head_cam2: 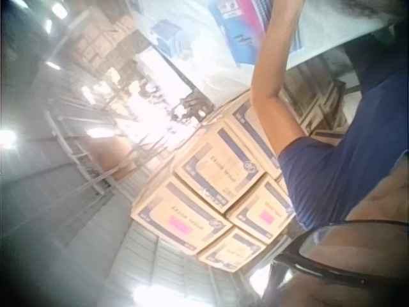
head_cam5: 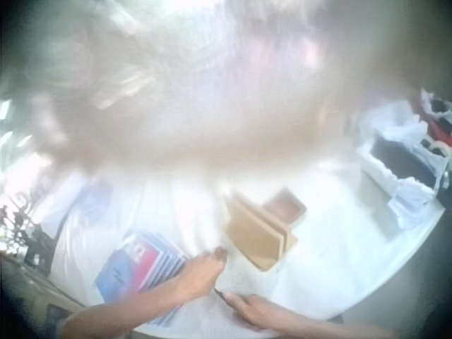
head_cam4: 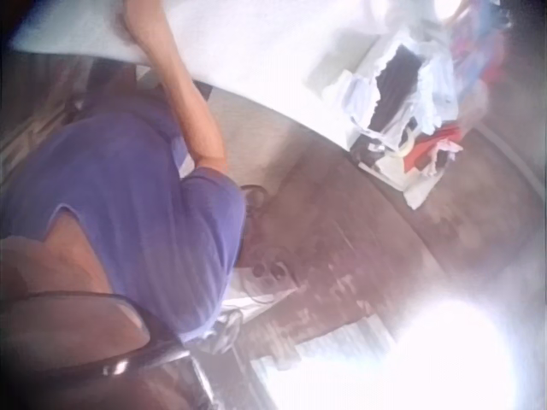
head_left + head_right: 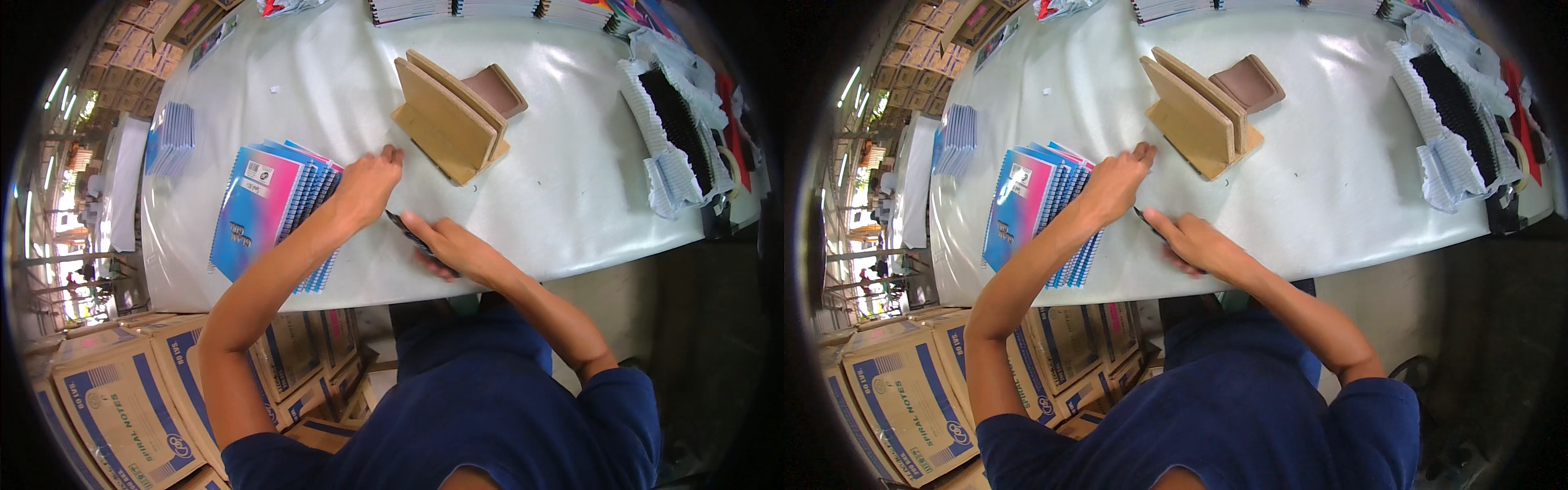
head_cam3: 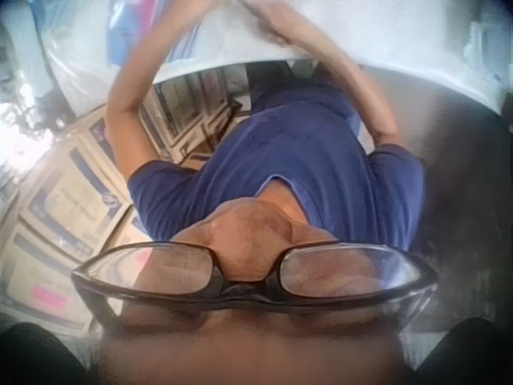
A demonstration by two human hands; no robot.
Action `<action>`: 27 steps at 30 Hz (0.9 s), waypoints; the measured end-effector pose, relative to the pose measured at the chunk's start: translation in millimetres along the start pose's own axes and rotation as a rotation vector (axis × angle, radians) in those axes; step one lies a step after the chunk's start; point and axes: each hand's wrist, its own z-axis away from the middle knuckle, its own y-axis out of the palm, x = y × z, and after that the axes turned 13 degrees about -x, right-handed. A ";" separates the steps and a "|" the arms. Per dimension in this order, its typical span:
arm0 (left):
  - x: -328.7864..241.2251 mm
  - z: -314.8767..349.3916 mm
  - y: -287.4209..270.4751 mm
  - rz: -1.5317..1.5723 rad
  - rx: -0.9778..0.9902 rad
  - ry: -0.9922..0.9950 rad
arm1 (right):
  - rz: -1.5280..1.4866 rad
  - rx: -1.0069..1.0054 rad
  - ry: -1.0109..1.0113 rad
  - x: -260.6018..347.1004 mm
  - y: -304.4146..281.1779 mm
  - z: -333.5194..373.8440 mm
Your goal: The person threads a metal coil into the holes of stacked notebook covers and papers by hand, then uses pliers to cut the excess coil and bend the tip.
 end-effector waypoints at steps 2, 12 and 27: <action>-3.8 9.3 0.5 0.123 -0.086 0.019 | 0.333 -0.311 -0.206 -11.1 -29.4 23.6; -18.8 22.8 2.7 0.604 -0.340 -0.332 | 1.120 -1.424 -0.941 -25.8 -116.2 20.1; -12.8 104.1 -52.8 0.723 -0.935 -0.423 | 1.119 -0.836 -1.596 85.2 6.4 -63.8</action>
